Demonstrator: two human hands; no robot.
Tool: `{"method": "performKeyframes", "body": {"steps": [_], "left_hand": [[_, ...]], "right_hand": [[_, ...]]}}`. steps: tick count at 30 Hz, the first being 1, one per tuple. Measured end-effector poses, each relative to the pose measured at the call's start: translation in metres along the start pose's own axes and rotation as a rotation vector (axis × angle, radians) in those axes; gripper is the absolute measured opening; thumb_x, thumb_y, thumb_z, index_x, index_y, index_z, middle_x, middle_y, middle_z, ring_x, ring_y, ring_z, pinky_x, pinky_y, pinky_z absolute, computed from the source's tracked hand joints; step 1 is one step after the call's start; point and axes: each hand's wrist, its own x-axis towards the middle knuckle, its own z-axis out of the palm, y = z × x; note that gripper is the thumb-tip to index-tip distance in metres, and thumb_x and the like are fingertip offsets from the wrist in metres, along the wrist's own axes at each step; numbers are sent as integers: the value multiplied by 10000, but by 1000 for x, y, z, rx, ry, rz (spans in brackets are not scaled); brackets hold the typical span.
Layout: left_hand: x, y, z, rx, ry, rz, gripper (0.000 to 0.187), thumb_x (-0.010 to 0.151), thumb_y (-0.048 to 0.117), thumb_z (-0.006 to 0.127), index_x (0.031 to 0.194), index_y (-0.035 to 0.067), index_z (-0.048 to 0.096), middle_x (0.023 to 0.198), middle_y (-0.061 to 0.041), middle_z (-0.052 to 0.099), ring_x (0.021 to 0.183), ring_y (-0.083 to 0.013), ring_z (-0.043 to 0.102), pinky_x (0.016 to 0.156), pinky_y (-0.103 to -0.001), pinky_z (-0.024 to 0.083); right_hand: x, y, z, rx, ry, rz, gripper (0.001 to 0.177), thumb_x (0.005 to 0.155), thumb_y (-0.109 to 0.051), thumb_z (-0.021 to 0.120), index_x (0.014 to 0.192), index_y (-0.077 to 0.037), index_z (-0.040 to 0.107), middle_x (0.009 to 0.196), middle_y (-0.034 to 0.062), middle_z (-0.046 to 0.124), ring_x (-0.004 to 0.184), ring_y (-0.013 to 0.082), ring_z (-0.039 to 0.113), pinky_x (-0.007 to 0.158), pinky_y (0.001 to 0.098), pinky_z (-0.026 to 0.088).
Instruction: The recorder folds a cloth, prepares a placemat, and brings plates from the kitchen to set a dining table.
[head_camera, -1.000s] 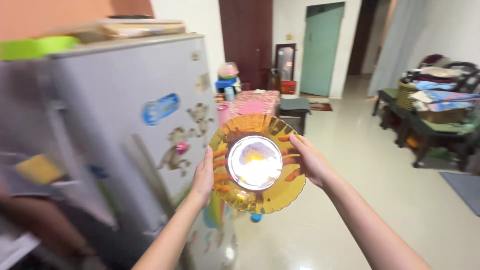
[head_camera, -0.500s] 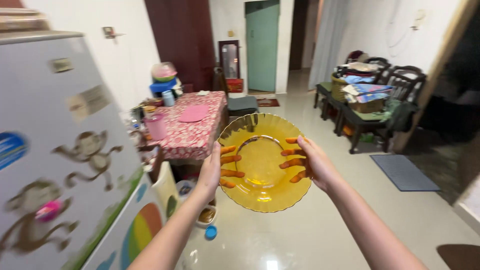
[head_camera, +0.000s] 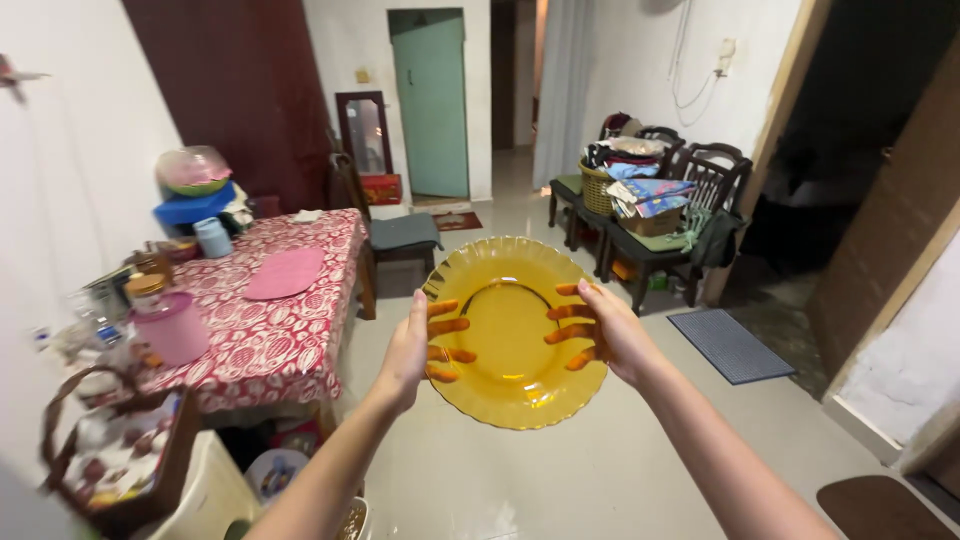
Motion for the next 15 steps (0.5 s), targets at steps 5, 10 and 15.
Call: {"method": "performKeyframes", "body": {"steps": [5,10,15], "left_hand": [[92,-11,-21,-6,-58,-38,798,975,659,203,1402,81,550,1204,-147,733,751,-285,781,483,-342,565],[163,-23,-28,-17,-105,-65,800,969,657,205,1402,77,545,1193,-137,729,745,-297,772,486,-346,556],[241,-46,-34,-12,-87,-113,813,966,677,204,1415,81,529,1193,-132,709,763,-280,773,499,-331,553]], "right_hand": [[74,11,-3,10,65,31,500,1007,-467,444,1333,-100,543,1106,142,694,892,279,746,487,374,584],[142,20,-18,4,96,63,492,1006,-452,442,1332,-95,532,1116,161,695,892,289,749,493,388,586],[222,38,-41,0,93,93,490,1010,-418,434,1355,-89,546,1132,168,704,889,293,753,511,386,597]]}}
